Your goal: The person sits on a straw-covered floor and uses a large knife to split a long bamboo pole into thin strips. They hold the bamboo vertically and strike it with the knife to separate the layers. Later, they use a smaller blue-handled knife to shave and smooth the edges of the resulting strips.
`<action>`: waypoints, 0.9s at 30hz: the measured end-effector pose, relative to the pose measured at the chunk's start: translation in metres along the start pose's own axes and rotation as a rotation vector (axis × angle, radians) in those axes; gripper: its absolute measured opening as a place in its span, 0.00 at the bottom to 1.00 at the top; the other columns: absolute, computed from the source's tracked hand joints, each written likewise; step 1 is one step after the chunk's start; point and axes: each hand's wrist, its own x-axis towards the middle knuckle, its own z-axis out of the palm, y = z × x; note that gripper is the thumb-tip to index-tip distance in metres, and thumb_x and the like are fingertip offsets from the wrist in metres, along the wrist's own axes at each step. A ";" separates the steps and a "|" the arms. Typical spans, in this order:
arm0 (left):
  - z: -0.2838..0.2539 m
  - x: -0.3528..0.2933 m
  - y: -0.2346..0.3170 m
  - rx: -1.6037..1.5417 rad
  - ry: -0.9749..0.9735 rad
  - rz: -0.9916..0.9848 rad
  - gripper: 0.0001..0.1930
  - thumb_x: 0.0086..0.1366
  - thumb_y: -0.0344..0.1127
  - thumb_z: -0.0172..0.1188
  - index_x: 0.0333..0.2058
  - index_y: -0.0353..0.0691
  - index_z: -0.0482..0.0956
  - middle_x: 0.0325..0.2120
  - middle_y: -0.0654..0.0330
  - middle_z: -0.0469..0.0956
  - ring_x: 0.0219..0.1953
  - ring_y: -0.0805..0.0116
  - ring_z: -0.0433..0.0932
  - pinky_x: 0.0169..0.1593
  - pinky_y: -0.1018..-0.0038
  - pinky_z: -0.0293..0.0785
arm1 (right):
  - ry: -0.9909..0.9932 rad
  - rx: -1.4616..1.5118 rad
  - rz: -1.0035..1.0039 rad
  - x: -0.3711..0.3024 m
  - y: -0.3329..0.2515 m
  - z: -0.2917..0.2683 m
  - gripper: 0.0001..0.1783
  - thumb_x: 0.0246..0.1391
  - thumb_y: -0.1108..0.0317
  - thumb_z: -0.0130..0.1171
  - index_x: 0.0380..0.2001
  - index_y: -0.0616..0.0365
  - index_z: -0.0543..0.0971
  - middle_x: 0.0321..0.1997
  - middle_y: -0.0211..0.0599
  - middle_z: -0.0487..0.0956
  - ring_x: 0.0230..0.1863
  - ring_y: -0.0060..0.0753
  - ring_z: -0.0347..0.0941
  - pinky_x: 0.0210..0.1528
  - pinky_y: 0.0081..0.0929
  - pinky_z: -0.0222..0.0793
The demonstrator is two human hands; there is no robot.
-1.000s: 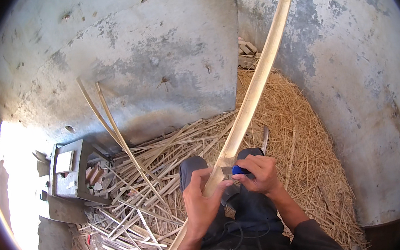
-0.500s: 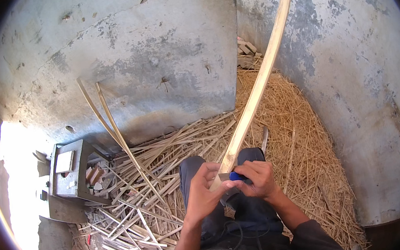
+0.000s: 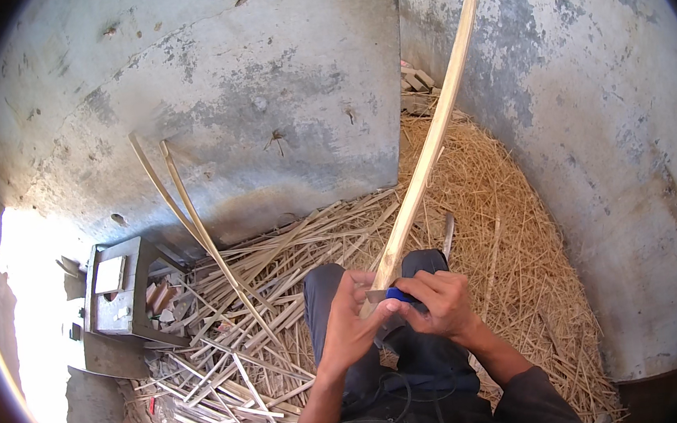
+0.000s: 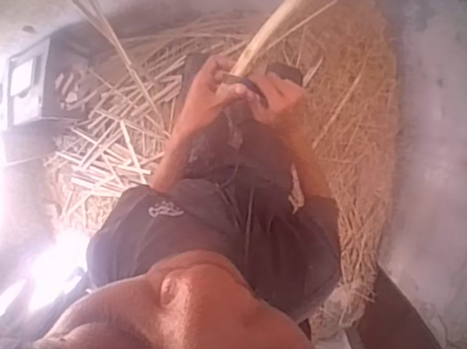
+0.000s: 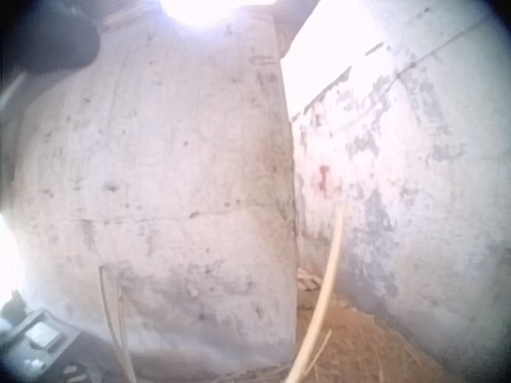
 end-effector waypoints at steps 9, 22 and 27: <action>0.006 -0.005 -0.009 0.026 0.075 0.021 0.15 0.76 0.35 0.65 0.52 0.34 0.71 0.37 0.57 0.86 0.38 0.80 0.77 0.40 0.78 0.73 | 0.059 -0.084 0.040 0.010 0.017 -0.009 0.18 0.58 0.48 0.72 0.36 0.52 0.86 0.23 0.30 0.78 0.18 0.35 0.73 0.21 0.32 0.66; -0.004 -0.051 -0.020 0.316 0.056 -0.173 0.16 0.73 0.38 0.69 0.47 0.33 0.75 0.30 0.55 0.86 0.32 0.78 0.77 0.37 0.75 0.73 | 0.524 -0.192 0.601 0.035 0.117 -0.052 0.22 0.69 0.51 0.65 0.39 0.62 0.86 0.22 0.37 0.81 0.21 0.27 0.74 0.25 0.30 0.67; -0.006 -0.050 -0.023 0.273 0.076 -0.137 0.16 0.74 0.38 0.69 0.49 0.32 0.77 0.31 0.56 0.87 0.33 0.79 0.77 0.39 0.75 0.73 | 0.385 0.014 0.463 0.024 0.101 -0.048 0.22 0.69 0.50 0.63 0.40 0.63 0.85 0.25 0.35 0.82 0.22 0.26 0.74 0.25 0.30 0.68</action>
